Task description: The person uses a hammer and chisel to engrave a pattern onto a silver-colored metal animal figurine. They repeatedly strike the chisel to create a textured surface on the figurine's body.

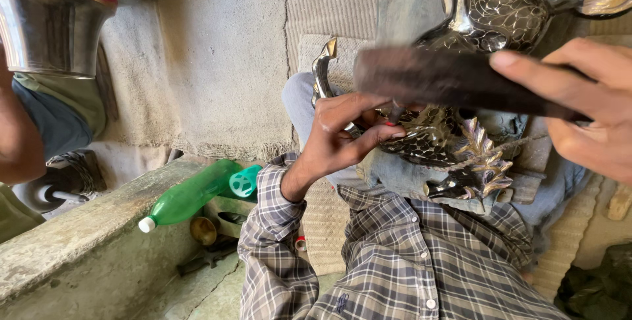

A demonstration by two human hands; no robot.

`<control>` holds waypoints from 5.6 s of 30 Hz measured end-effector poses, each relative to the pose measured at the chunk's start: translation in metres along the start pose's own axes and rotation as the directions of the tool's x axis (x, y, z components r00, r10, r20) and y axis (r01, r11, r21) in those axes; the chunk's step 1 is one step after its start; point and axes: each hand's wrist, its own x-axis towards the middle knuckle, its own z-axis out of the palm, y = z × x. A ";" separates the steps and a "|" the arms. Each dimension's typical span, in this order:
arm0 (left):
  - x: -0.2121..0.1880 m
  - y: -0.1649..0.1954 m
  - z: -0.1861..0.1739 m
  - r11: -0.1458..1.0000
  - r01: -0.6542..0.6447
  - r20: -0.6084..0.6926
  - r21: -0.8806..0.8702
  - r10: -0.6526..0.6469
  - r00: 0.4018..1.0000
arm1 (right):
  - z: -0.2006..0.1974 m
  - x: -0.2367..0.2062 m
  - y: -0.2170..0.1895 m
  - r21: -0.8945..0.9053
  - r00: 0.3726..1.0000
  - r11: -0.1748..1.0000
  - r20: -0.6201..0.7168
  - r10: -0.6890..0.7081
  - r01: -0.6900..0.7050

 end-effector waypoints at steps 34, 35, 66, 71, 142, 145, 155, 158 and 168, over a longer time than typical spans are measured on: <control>0.001 -0.010 -0.021 0.998 0.016 0.032 -0.054 -0.015 0.999 | 0.003 0.042 -0.016 0.278 0.992 0.953 0.017 0.124 -0.124; 0.002 -0.009 -0.021 0.998 0.003 0.028 -0.067 -0.001 1.000 | 0.007 0.040 -0.017 0.450 0.977 0.879 -0.058 0.203 -0.156; 0.016 -0.005 -0.012 0.995 0.068 0.070 -0.074 -0.063 0.996 | 0.013 0.016 0.025 0.006 0.983 0.996 0.160 0.086 -0.088; 0.021 -0.007 -0.008 0.992 0.001 0.034 -0.128 0.003 0.999 | 0.033 0.001 0.046 0.299 0.922 0.873 0.119 0.367 -0.386; 0.005 0.007 -0.038 0.997 0.041 0.076 0.066 -0.046 0.996 | 0.018 0.028 -0.013 0.225 0.961 0.935 0.099 0.259 -0.275; 0.004 0.005 -0.037 0.999 0.009 0.078 -0.034 -0.007 0.997 | 0.021 0.019 -0.015 0.322 0.940 0.883 0.111 0.324 -0.342; -0.006 0.002 -0.044 0.997 -0.036 0.053 -0.064 0.040 0.998 | 0.046 -0.012 0.025 0.217 0.913 0.890 0.166 0.372 -0.402; -0.008 0.003 -0.045 0.993 -0.037 0.064 -0.112 0.045 0.997 | 0.041 -0.010 0.012 0.169 0.972 0.961 0.124 0.199 -0.218; -0.016 0.005 -0.049 0.996 -0.017 0.099 -0.085 0.025 0.995 | 0.040 0.003 -0.015 0.187 0.984 0.967 0.074 0.165 -0.176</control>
